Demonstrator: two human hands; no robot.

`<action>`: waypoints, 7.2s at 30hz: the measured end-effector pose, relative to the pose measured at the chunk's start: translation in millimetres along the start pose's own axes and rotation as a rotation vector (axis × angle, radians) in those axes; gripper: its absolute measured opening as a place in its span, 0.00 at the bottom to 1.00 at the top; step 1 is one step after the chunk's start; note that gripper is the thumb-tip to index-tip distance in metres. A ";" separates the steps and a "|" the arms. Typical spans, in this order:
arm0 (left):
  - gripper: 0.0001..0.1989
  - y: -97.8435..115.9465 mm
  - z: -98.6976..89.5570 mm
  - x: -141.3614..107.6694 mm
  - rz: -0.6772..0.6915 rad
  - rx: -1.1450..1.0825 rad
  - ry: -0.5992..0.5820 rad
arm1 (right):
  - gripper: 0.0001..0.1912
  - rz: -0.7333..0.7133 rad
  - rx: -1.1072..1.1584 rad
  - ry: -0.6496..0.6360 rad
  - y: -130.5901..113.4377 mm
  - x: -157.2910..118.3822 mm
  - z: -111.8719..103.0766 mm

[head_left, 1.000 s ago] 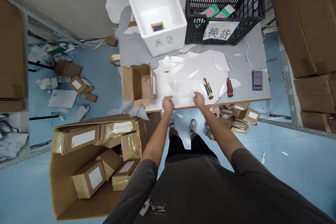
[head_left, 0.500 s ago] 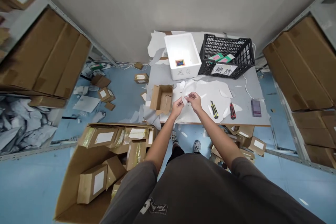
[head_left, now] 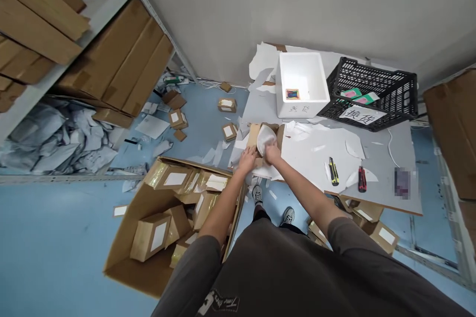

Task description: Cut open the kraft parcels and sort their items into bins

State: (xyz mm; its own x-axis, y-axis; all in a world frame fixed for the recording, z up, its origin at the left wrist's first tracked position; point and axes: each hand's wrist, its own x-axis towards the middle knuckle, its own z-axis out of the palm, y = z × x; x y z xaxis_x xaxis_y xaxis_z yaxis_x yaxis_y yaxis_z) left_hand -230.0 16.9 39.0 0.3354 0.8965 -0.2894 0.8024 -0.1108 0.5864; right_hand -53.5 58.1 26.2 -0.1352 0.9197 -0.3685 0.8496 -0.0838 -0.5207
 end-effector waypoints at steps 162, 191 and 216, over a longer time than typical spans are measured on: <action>0.40 73.2 59.5 -63.1 -0.165 0.174 0.428 | 0.44 -0.291 -0.309 0.490 124.8 -123.8 -33.8; 0.45 101.1 129.2 8.1 0.035 0.259 0.090 | 0.52 -0.134 -0.320 0.086 216.8 -131.6 -31.7; 0.36 58.2 62.4 73.5 0.300 0.246 -0.048 | 0.54 0.092 -0.211 0.032 165.7 -165.2 -6.3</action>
State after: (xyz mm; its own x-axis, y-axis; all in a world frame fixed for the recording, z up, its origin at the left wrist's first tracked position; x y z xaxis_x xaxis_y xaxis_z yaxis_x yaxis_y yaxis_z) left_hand -127.9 49.5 4.6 0.5911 0.7882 -0.1716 0.7578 -0.4697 0.4529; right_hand 112.8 -105.3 5.6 -0.0388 0.9240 -0.3803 0.9459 -0.0887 -0.3122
